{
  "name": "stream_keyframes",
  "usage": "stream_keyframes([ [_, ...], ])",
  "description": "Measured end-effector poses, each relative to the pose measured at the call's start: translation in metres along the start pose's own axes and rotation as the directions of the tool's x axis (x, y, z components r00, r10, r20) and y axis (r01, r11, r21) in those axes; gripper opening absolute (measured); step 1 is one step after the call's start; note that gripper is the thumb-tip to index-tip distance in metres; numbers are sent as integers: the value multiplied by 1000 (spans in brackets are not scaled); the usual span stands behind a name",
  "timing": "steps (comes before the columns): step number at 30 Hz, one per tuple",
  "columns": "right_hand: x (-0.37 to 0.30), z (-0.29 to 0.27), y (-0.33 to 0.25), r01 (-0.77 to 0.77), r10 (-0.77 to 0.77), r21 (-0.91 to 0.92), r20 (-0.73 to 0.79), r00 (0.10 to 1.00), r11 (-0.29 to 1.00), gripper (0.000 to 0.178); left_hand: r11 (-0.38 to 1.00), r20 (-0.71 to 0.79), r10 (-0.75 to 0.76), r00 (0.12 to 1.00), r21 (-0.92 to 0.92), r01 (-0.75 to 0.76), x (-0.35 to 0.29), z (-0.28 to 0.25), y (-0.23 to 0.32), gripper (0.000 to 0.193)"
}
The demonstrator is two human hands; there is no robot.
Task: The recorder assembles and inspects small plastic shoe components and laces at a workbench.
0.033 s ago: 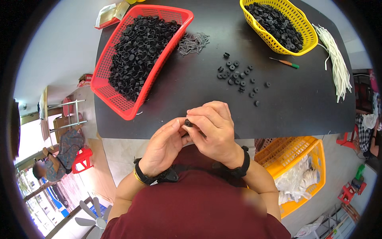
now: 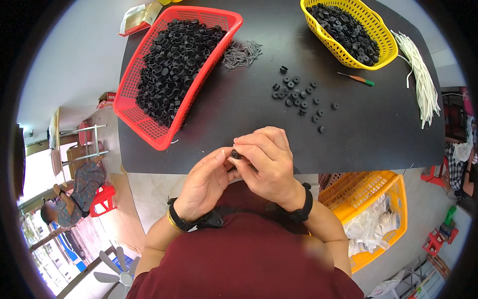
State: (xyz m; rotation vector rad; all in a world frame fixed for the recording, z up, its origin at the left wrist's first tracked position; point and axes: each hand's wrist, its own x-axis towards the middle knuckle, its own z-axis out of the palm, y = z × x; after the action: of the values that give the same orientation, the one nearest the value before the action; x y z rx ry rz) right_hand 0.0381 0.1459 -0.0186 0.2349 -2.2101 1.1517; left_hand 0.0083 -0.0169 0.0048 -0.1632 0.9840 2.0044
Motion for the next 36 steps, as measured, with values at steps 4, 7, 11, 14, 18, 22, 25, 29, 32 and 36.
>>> stream_keyframes([
  [4, -2, -1, 3, -3, 3, 3, 33, 999, 1000, 28, 1000, 5, -8, 1000, 5, 8, 0, 2, 1, 29],
  [7, -2, 2, 3, -21, 21, -13, 40, 999, 1000, 31, 999, 10, 15, 1000, 35, -16, 1, 6, 4, 29],
  [11, 1, 2, 1, 7, -6, -24, 48, 999, 1000, 33, 997, 10, 33, 999, 64, -34, 0, 2, 2, 28],
  [14, 2, 2, 0, -30, 30, 7, 40, 999, 1000, 33, 996, 6, 39, 999, 81, -40, 0, 1, 1, 28],
  [18, 1, -1, 1, 10, -10, 7, 65, 998, 1000, 30, 997, -2, 42, 999, 65, -42, 0, 3, 1, 29],
  [22, 0, -4, 0, 32, -32, 0, 59, 998, 999, 30, 998, -53, 29, 998, 59, -26, 0, 5, 2, 30],
  [25, 2, -1, 3, -15, 14, 25, 44, 999, 1000, 32, 996, -56, 28, 998, 84, -23, 0, 2, 1, 30],
  [29, 4, -3, 0, -26, 24, 33, 56, 998, 999, 34, 996, -43, 30, 999, 81, -26, 1, 1, 1, 30],
  [32, 4, -7, -3, -37, 36, 14, 77, 996, 999, 33, 997, -38, 45, 998, 63, -43, 0, -2, 0, 30],
  [36, 4, -9, -7, -22, 22, -5, 89, 996, 1000, 31, 995, -40, 62, 997, 81, -59, -7, -4, 2, 29],
])
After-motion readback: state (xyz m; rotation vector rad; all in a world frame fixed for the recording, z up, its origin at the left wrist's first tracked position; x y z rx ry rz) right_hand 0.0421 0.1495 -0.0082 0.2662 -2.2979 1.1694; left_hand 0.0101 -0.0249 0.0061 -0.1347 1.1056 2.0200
